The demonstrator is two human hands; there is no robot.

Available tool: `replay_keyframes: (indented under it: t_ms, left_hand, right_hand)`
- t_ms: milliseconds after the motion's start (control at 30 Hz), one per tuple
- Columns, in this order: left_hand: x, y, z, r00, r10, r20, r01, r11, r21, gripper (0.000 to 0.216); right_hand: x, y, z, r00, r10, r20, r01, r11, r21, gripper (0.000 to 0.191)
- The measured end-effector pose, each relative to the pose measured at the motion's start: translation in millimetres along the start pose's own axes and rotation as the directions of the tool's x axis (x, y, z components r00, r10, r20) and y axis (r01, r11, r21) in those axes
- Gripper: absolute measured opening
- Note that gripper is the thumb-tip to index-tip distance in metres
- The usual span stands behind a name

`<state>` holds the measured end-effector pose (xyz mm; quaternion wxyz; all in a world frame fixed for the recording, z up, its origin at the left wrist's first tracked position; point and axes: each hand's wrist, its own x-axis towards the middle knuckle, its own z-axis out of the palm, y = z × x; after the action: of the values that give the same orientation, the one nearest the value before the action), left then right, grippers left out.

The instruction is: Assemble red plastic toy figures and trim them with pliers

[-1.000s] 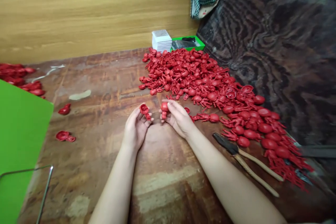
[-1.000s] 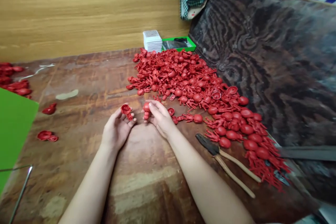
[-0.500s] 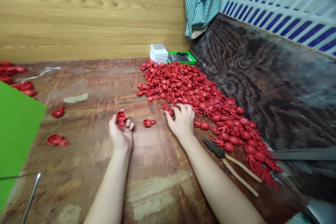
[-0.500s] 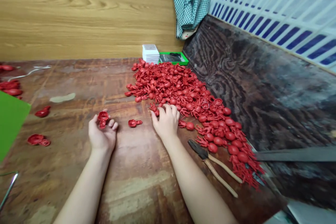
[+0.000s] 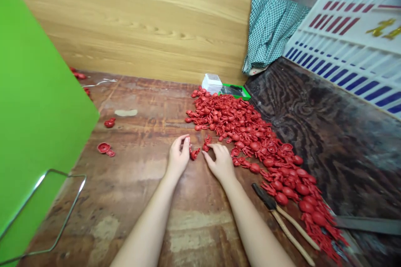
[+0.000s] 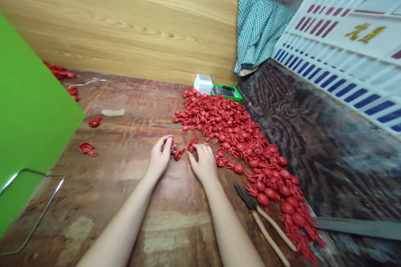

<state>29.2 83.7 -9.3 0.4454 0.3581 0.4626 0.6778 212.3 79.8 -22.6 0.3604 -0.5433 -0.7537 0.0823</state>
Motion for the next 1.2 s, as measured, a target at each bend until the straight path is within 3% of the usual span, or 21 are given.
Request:
replay_keyframes:
  t_ms: [133,267,367,533,633,800,933,1067,1200]
  left_hand:
    - [-0.6,2.9,-2.7,0.999,0.039,0.03,-0.041,0.998,0.055,0.031]
    - [0.0,12.4,-9.2,0.993,0.112,-0.022,-0.11,0.989,0.095,0.037]
    - [-2.1,17.5,-11.6,0.987,0.156,-0.044,-0.148,0.979,0.14,0.035]
    - [-10.0,15.0,-4.1,0.99,0.137,0.039,-0.141,0.975,0.171,0.034]
    - [-11.0,11.5,-1.8,0.991,0.113,0.065,-0.123,0.98,0.158,0.036]
    - [-3.9,6.8,-10.7,0.999,0.033,0.04,-0.037,0.993,0.11,0.04]
    - [-0.2,2.4,-15.7,0.998,-0.055,-0.004,0.055,0.998,0.044,0.051]
    - [-3.5,5.0,-12.5,0.99,-0.137,0.03,0.138,0.99,-0.037,0.057]
    - [-5.8,11.6,-9.0,0.981,-0.174,0.084,0.185,0.973,-0.14,0.05]
  right_hand:
    - [13.5,-8.6,11.8,0.998,0.062,-0.017,-0.06,0.99,0.128,0.023]
    - [32.4,-16.8,28.9,0.981,0.187,-0.05,-0.158,0.923,0.35,0.028]
    - [36.6,-22.6,35.5,0.965,0.26,-0.029,-0.206,0.824,0.528,0.03]
    - [34.7,-36.5,34.5,0.969,0.222,0.112,-0.229,0.623,0.748,0.024]
    - [36.7,-44.1,37.8,0.95,0.271,0.152,-0.272,0.486,0.831,0.031]
    - [42.2,-43.4,45.5,0.911,0.322,0.259,-0.348,0.262,0.9,0.05]
    - [43.6,-34.5,43.8,0.87,0.342,0.356,-0.416,0.118,0.902,0.051]
    - [41.9,-31.7,37.5,0.836,0.343,0.429,-0.461,0.013,0.887,0.05]
    - [40.7,-36.4,32.3,0.815,0.314,0.486,-0.502,-0.032,0.864,0.049]
